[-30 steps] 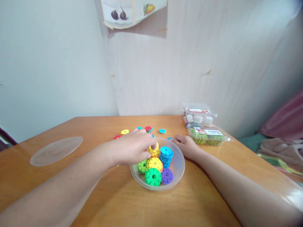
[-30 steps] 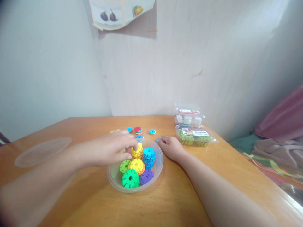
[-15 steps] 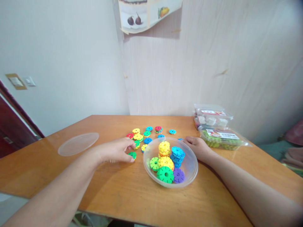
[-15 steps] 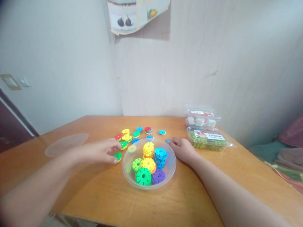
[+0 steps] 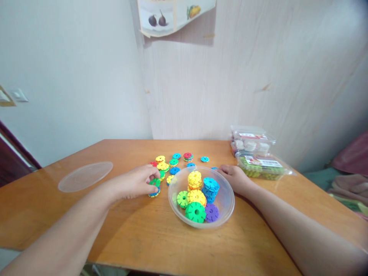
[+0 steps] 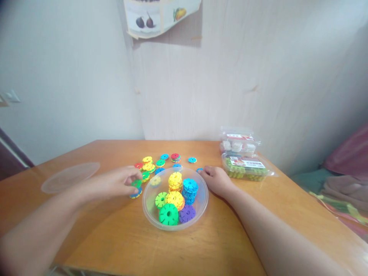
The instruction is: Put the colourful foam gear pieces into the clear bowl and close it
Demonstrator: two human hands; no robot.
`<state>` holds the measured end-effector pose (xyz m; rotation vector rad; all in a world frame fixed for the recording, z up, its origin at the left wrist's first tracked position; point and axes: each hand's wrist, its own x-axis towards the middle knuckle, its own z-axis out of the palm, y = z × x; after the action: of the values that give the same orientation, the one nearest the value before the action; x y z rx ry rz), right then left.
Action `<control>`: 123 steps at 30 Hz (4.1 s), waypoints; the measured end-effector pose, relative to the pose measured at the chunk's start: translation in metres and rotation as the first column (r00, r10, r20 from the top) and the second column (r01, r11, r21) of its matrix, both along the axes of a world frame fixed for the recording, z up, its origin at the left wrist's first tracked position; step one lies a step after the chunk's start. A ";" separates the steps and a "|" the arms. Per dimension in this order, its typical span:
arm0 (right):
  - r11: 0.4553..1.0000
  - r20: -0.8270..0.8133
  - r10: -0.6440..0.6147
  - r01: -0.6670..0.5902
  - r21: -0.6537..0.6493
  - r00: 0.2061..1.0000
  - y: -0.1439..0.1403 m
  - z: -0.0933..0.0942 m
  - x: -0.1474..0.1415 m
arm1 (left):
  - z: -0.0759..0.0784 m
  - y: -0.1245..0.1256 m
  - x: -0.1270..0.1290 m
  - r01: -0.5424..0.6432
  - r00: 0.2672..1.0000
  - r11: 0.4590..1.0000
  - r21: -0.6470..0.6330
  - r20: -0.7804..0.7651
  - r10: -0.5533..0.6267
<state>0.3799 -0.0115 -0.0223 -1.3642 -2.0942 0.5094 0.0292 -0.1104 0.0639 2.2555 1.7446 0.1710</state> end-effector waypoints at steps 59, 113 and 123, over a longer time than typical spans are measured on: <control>1.000 0.073 0.004 -0.004 0.004 0.997 -0.002 0.001 -0.001 | 0.013 -0.002 0.018 -0.003 0.969 0.985 -0.174 -0.242 -0.039; 1.000 0.070 0.006 -0.005 -0.014 0.998 -0.002 0.002 -0.002 | 0.012 0.002 0.011 -0.030 0.994 0.996 -0.084 -0.108 0.021; 1.000 0.065 0.004 -0.004 -0.012 0.998 -0.002 0.002 0.000 | -0.015 0.001 -0.003 -0.033 0.998 0.994 -0.108 -0.051 0.028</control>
<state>0.3798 -0.0136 -0.0207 -1.4012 -2.1495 0.4864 0.0261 -0.1095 0.0490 2.1742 1.7692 0.0257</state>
